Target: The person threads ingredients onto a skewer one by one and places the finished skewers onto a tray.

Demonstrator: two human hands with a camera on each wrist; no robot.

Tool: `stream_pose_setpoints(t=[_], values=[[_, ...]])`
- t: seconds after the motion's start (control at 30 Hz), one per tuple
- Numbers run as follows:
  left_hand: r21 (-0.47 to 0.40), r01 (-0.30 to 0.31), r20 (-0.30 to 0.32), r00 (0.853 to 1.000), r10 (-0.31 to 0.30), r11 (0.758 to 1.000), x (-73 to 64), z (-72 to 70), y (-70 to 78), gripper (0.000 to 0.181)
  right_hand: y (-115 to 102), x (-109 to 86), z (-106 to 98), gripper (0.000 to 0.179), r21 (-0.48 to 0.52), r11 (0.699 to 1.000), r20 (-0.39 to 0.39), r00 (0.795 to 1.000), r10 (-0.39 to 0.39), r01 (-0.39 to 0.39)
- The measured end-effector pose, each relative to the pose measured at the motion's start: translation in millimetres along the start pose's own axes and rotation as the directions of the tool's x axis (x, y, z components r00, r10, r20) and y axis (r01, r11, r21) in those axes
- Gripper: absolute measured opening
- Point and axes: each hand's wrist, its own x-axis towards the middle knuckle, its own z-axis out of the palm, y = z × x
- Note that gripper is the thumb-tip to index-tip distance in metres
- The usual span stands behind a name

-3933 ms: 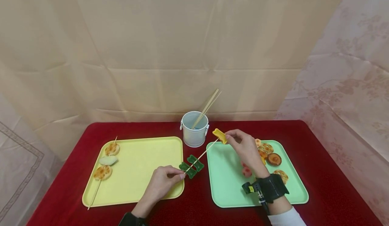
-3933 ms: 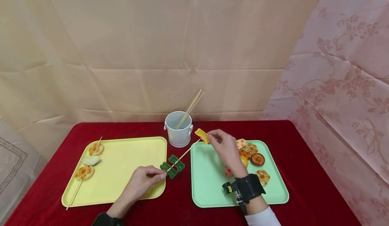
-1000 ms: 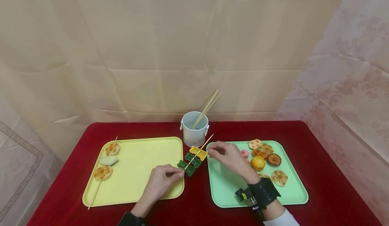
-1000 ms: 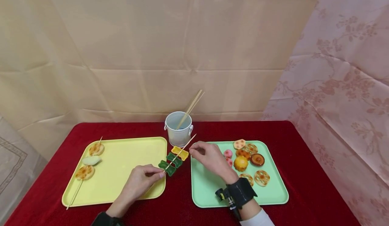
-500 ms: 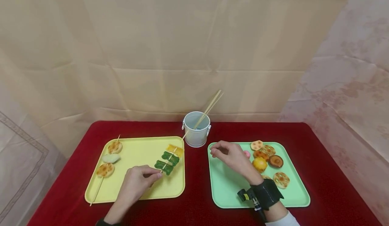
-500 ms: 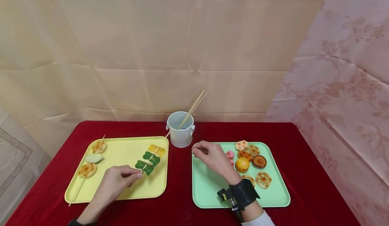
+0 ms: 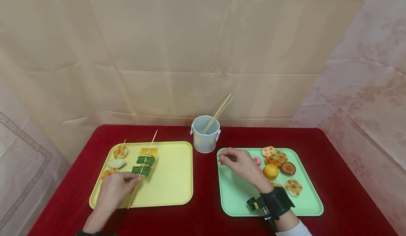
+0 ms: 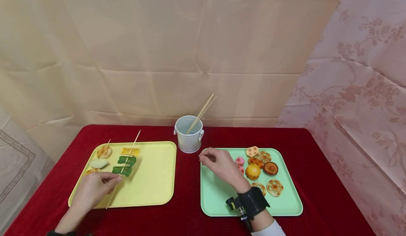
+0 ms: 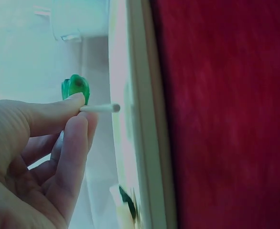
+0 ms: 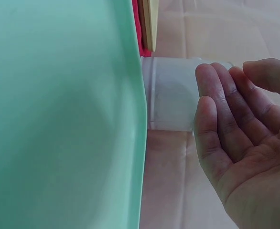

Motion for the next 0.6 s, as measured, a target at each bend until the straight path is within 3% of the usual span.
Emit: stream_pose_setpoints(t=[0.33,0.6], values=[[0.099,-0.004,0.045,0.999,0.000,0.995,8.5,-7.9,-12.8,0.014,2,0.8,3,0.008,0.002,1.000,0.014,1.000,-0.020,0.020],[0.118,0.060,0.125,0.989,-0.075,0.991,11.6,-15.5,-18.8,0.010,2,0.2,4,0.010,0.000,1.000,0.011,1.000,-0.029,0.029]])
